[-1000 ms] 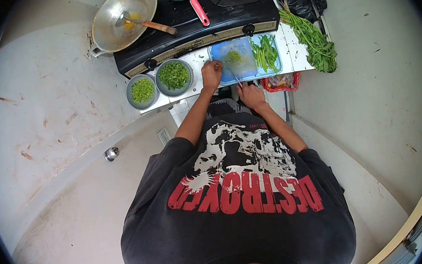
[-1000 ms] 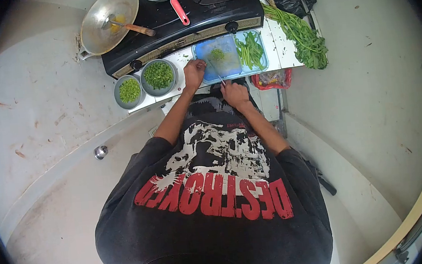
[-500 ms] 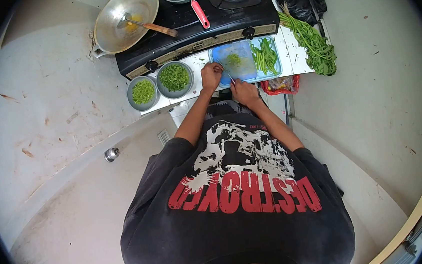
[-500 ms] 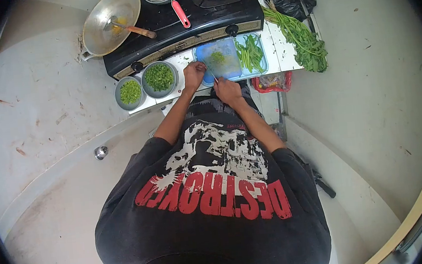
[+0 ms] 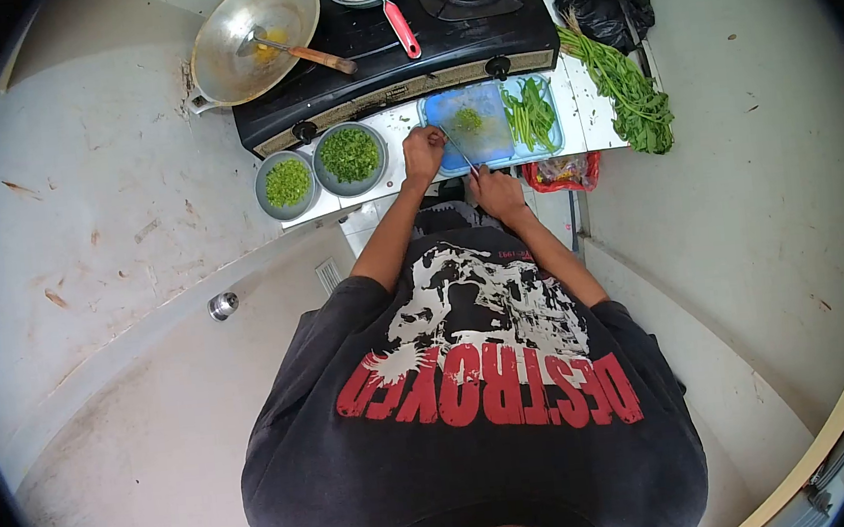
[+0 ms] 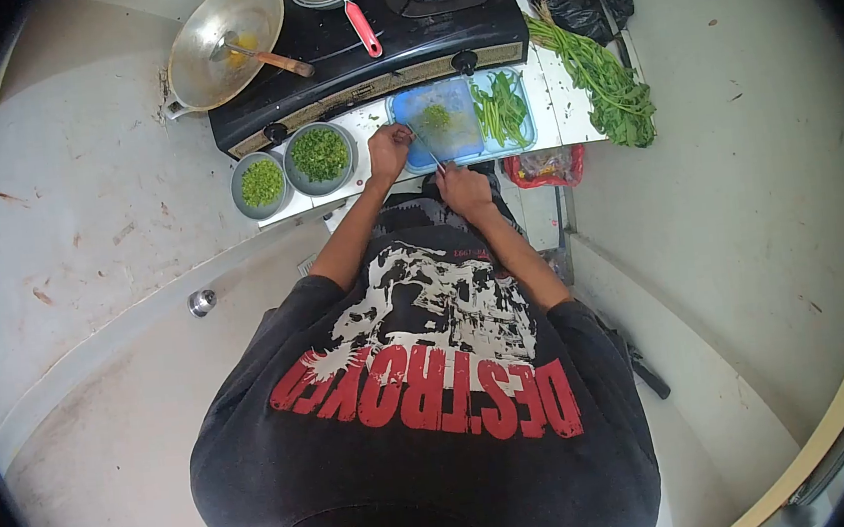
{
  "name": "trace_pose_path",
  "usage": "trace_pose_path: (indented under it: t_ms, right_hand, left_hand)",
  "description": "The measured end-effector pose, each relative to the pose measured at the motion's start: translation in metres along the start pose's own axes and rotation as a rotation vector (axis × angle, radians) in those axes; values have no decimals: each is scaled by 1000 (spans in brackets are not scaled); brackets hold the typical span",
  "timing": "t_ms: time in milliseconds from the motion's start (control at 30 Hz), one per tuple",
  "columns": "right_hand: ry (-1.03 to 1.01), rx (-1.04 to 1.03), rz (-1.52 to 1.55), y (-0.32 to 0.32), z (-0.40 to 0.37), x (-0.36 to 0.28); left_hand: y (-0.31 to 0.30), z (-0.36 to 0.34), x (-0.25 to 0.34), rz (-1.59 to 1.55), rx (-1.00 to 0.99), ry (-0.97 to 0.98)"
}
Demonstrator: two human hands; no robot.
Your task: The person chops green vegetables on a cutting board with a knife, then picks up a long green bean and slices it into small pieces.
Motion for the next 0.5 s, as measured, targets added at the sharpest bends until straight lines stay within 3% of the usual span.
trace_pose_path:
  t_ms: [267,500]
  right_hand:
    - [-9,2,38,-1,3,-3]
    - [23,-22,42,-6,13,-11]
  left_hand:
    - [-6,-11,8,143,-30,166]
    - [-6,-6,7,112,-33,126]
Point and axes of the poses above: each hand's wrist, its own z-axis towards the middle knuckle, its own y-axis out of the palm, x = y × z, the point moved 2 cm from there along z, towards the middle knuckle, and after that the axes turned 13 degrees about -x, right-handed, at the moved point
